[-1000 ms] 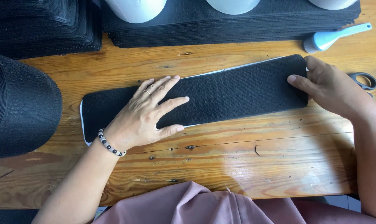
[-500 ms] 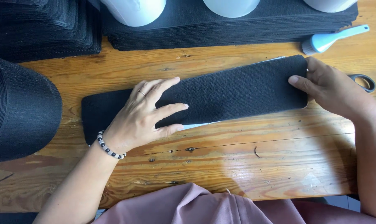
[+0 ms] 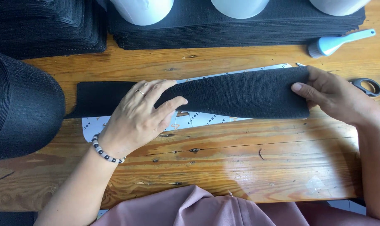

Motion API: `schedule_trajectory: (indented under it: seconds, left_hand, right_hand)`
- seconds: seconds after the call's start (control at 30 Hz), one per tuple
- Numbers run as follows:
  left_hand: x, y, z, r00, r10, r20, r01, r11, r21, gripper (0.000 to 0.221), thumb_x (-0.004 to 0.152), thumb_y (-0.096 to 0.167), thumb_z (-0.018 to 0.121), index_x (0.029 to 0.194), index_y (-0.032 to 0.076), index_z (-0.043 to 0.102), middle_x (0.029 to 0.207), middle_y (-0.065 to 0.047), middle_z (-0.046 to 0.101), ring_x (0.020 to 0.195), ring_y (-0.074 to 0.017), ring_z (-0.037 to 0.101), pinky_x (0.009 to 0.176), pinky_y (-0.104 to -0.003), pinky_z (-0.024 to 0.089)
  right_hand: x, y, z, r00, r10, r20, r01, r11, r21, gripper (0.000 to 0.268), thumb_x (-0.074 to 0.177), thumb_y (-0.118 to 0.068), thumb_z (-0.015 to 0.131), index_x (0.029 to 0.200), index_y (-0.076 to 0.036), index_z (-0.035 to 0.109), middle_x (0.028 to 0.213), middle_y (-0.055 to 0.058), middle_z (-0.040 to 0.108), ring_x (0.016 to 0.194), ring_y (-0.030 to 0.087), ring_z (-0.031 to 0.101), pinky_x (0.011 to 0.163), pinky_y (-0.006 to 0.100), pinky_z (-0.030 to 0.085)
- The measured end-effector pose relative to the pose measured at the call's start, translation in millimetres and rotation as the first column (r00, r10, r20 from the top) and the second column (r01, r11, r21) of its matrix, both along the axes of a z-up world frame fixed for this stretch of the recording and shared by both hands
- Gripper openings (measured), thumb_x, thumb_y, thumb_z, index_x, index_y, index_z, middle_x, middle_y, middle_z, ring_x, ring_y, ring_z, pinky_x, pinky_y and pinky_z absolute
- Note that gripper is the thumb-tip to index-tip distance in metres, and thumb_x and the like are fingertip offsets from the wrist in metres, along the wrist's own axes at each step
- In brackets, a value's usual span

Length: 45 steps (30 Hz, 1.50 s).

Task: Measuring, cutting, and adhering black material strips onto a white backing template using scissors and a squeegee

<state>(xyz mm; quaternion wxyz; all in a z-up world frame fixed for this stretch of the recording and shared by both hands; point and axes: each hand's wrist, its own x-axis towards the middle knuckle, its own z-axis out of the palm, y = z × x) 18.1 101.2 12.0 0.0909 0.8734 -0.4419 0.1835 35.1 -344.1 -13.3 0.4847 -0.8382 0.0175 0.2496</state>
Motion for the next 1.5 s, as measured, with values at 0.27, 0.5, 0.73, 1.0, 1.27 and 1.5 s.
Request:
schedule_trajectory:
  seconds: [0.27, 0.5, 0.73, 1.0, 1.27, 1.5]
  left_hand:
    - [-0.2, -5.3, -6.8, 0.995, 0.074, 0.060, -0.080, 0.992, 0.100, 0.066, 0.097, 0.061, 0.066, 0.141, 0.015, 0.050, 0.131, -0.017, 0.053, 0.116, -0.0319, 0.060, 0.102, -0.047, 0.053]
    - [3.7, 19.5, 10.4, 0.992, 0.086, 0.093, -0.082, 0.995, -0.052, 0.063, 0.110, 0.047, 0.051, 0.153, 0.002, 0.046, 0.122, -0.019, 0.061, 0.104, -0.0315, 0.067, 0.091, -0.044, 0.060]
    - [3.3, 12.0, 9.8, 0.999, 0.022, 0.043, -0.017, 0.995, -0.096, 0.055, 0.108, 0.047, 0.053, 0.151, 0.014, 0.049, 0.128, -0.019, 0.057, 0.106, -0.0318, 0.066, 0.095, -0.048, 0.059]
    - [2.5, -7.4, -2.2, 0.999, -0.035, -0.036, 0.034, 0.999, -0.030, 0.053, 0.099, 0.047, 0.068, 0.140, 0.013, 0.060, 0.138, -0.022, 0.051, 0.122, -0.0357, 0.058, 0.109, -0.054, 0.050]
    - [5.9, -8.2, -16.0, 0.995, 0.032, -0.098, -0.028, 0.999, 0.037, 0.061, 0.096, 0.053, 0.069, 0.145, 0.020, 0.054, 0.153, -0.024, 0.041, 0.142, -0.0403, 0.048, 0.117, -0.061, 0.039]
    - [12.6, -6.9, -29.9, 0.979, 0.059, -0.197, -0.050, 0.997, 0.052, 0.071, 0.096, 0.063, 0.061, 0.152, 0.023, 0.048, 0.160, -0.026, 0.033, 0.148, -0.0435, 0.038, 0.120, -0.064, 0.031]
  right_hand:
    - [-0.1, 0.5, 4.6, 0.998, 0.048, -0.032, -0.051, 0.995, -0.085, 0.020, 0.107, -0.023, 0.053, 0.108, -0.005, 0.062, 0.083, 0.010, 0.066, 0.070, 0.022, 0.063, 0.064, 0.038, 0.058]
    - [-6.1, -0.6, 6.1, 0.862, 0.021, 0.507, 0.135, 0.953, -0.270, 0.019, 0.109, -0.006, 0.042, 0.119, -0.003, 0.057, 0.093, 0.011, 0.062, 0.088, 0.023, 0.061, 0.074, 0.037, 0.049]
    - [1.4, -3.3, 0.3, 0.755, 0.334, 0.565, 0.028, 0.843, -0.537, 0.035, 0.092, 0.002, 0.054, 0.125, -0.010, 0.060, 0.116, 0.012, 0.063, 0.113, 0.028, 0.057, 0.094, 0.042, 0.041]
    - [-3.8, 1.7, 11.5, 0.668, 0.542, 0.510, -0.048, 0.715, -0.698, 0.056, 0.092, -0.006, 0.062, 0.147, -0.016, 0.058, 0.152, 0.015, 0.056, 0.139, 0.037, 0.047, 0.115, 0.049, 0.037]
    - [-10.1, 12.3, 40.8, 0.881, 0.213, 0.423, 0.071, 0.823, -0.563, 0.027, 0.112, -0.020, 0.052, 0.135, -0.017, 0.067, 0.128, 0.009, 0.064, 0.067, 0.034, 0.057, 0.081, 0.045, 0.045]
    - [-7.5, 10.5, 14.5, 0.757, 0.412, 0.507, 0.001, 0.776, -0.631, 0.051, 0.093, -0.037, 0.071, 0.135, -0.009, 0.062, 0.125, 0.019, 0.062, 0.130, 0.032, 0.053, 0.099, 0.051, 0.050]
